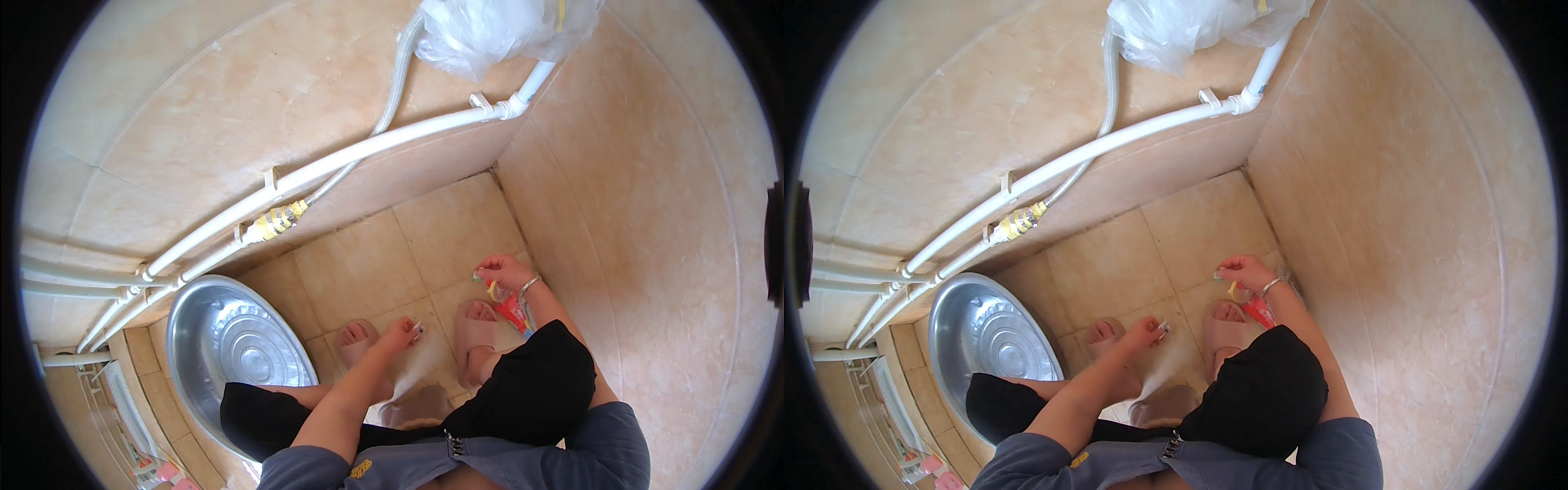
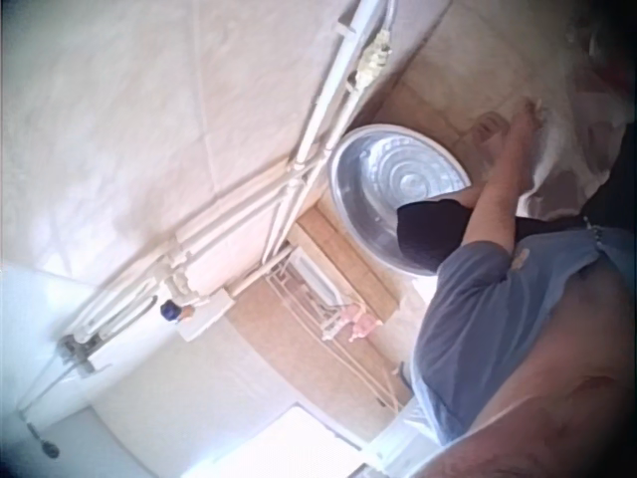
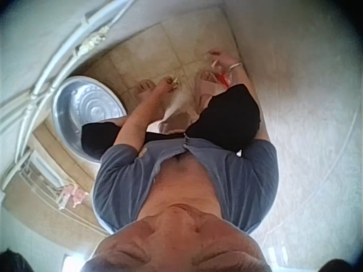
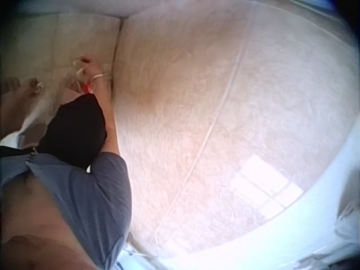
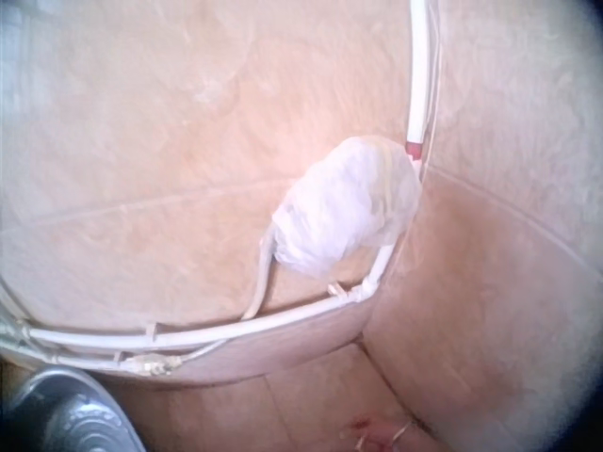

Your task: The person applies yellow sealing tape to a pipe joint on the wall and later wraps a different pipe joint near the floor with a piece of foil.

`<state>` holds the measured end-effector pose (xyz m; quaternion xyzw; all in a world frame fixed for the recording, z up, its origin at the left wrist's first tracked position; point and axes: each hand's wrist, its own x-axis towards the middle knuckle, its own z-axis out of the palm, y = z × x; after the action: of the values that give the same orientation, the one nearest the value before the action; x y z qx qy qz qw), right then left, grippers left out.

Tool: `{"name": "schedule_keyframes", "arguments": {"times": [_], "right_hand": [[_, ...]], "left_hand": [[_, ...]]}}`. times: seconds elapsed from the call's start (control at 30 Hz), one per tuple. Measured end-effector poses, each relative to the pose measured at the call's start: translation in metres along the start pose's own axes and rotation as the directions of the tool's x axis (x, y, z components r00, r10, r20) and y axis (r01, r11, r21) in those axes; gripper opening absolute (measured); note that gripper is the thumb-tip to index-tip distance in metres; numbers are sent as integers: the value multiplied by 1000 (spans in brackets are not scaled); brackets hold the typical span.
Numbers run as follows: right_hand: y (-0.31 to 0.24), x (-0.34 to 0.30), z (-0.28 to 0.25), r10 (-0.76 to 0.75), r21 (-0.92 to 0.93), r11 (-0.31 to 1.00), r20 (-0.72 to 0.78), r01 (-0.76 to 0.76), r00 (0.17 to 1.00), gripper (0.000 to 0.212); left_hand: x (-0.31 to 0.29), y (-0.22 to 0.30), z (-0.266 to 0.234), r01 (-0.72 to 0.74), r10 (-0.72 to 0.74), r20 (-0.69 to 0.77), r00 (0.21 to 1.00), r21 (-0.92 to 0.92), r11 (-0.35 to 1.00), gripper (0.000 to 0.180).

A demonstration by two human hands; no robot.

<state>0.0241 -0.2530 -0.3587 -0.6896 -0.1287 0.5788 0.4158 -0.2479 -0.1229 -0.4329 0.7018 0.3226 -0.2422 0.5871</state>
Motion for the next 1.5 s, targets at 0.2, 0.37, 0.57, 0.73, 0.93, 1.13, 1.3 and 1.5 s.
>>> {"name": "schedule_keyframes", "arguments": {"times": [0.2, 0.37, 0.57, 0.73, 0.93, 1.13, 1.3, 1.5], "right_hand": [[-28, 1, 47, -186, -73, 976, 220, 206, 958, 16], [-61, -12, 68, -363, -450, 800, 164, 398, 917, 17], [-83, -26, 76, -501, -569, 612, 258, 549, 826, 31], [-122, -67, 36, -428, -368, 788, 248, 494, 869, 30], [-156, -221, 5, -424, -318, 704, 529, 635, 735, 16], [-97, -273, 66, -86, -482, 677, 699, 556, 710, 31], [-72, -279, 78, -6, -413, 854, 603, 318, 798, 34], [-33, -286, 100, -516, -671, 491, 289, 556, 806, 32]], "left_hand": [[5, 71, -24, -70, 201, 58, 978, -815, 576, 25], [-30, 131, -32, -37, 346, 32, 938, -981, 192, 26], [-33, 138, -32, -257, 272, -138, 952, -842, 475, 24], [-49, 146, -46, -260, 208, -185, 961, -864, 430, 19], [-97, 156, -77, -293, 145, -261, 955, -911, 292, 8], [-125, 143, -73, -300, 156, -268, 951, -923, 242, 13], [-164, 145, -72, -320, 117, -299, 947, -913, 251, 9], [-204, 152, -61, -314, 250, -242, 938, -899, 306, 11]]}}
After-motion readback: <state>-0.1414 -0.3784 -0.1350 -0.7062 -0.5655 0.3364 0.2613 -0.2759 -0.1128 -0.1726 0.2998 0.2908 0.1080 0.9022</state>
